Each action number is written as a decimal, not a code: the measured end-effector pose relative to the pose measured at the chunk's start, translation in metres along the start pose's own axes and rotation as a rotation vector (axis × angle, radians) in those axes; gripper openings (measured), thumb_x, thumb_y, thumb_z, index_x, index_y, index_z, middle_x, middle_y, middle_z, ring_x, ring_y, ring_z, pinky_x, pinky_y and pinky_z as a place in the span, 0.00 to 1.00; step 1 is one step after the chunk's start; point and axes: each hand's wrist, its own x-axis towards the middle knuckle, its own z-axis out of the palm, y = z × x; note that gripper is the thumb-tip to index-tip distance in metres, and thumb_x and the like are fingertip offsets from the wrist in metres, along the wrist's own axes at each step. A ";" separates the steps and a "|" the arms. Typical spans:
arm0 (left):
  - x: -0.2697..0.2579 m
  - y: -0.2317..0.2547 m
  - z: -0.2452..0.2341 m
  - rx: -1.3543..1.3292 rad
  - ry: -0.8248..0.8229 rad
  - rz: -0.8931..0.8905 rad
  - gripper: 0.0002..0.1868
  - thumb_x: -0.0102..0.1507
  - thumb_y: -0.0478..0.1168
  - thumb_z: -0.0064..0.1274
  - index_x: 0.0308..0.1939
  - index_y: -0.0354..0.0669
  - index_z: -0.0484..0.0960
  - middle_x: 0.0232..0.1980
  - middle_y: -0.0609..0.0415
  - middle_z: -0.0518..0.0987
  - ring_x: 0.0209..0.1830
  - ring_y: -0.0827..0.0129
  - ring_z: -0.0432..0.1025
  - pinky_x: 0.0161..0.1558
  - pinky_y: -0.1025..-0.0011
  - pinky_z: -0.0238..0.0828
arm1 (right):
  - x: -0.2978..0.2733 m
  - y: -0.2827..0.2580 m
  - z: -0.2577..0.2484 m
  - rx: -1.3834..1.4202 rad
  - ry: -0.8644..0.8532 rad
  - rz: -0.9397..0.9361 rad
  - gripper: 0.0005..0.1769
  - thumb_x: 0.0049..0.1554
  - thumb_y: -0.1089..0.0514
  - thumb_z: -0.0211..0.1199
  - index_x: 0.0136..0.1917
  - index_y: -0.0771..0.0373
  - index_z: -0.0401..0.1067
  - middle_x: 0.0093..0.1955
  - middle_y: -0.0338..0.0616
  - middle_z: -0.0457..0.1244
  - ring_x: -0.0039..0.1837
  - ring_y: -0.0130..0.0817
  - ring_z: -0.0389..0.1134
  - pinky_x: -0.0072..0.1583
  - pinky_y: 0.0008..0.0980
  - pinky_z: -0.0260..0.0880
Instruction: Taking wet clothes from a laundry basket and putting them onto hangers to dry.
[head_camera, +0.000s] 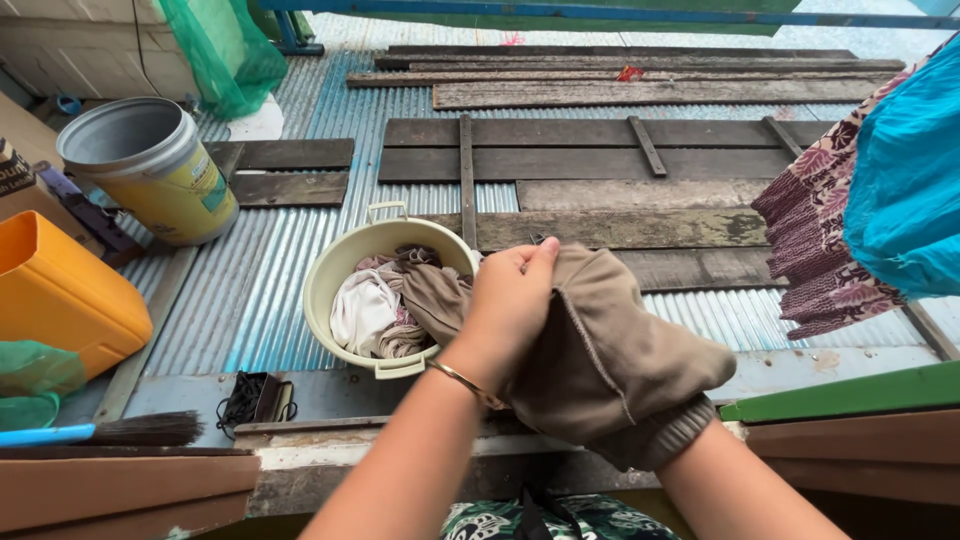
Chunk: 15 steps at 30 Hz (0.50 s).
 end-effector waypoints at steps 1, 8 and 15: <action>-0.002 0.001 0.007 -0.130 0.032 0.030 0.23 0.70 0.50 0.49 0.43 0.30 0.86 0.30 0.55 0.80 0.31 0.75 0.69 0.38 0.72 0.69 | -0.003 -0.001 0.002 0.036 0.019 0.017 0.32 0.54 0.42 0.53 0.65 0.62 0.68 0.61 0.48 0.69 0.60 0.38 0.70 0.60 0.33 0.68; -0.013 0.039 0.003 -0.591 -0.220 0.160 0.21 0.71 0.48 0.48 0.52 0.34 0.86 0.42 0.60 0.84 0.41 0.82 0.74 0.46 0.80 0.70 | -0.016 -0.003 0.002 0.284 0.142 0.141 0.34 0.54 0.39 0.52 0.65 0.61 0.70 0.61 0.48 0.69 0.60 0.39 0.71 0.60 0.33 0.69; -0.027 0.061 0.008 -0.678 -0.660 0.118 0.19 0.73 0.46 0.49 0.56 0.33 0.84 0.49 0.52 0.84 0.47 0.76 0.77 0.54 0.75 0.74 | -0.019 -0.008 -0.005 0.533 0.252 0.284 0.36 0.53 0.35 0.50 0.65 0.59 0.71 0.61 0.47 0.70 0.60 0.39 0.71 0.59 0.33 0.70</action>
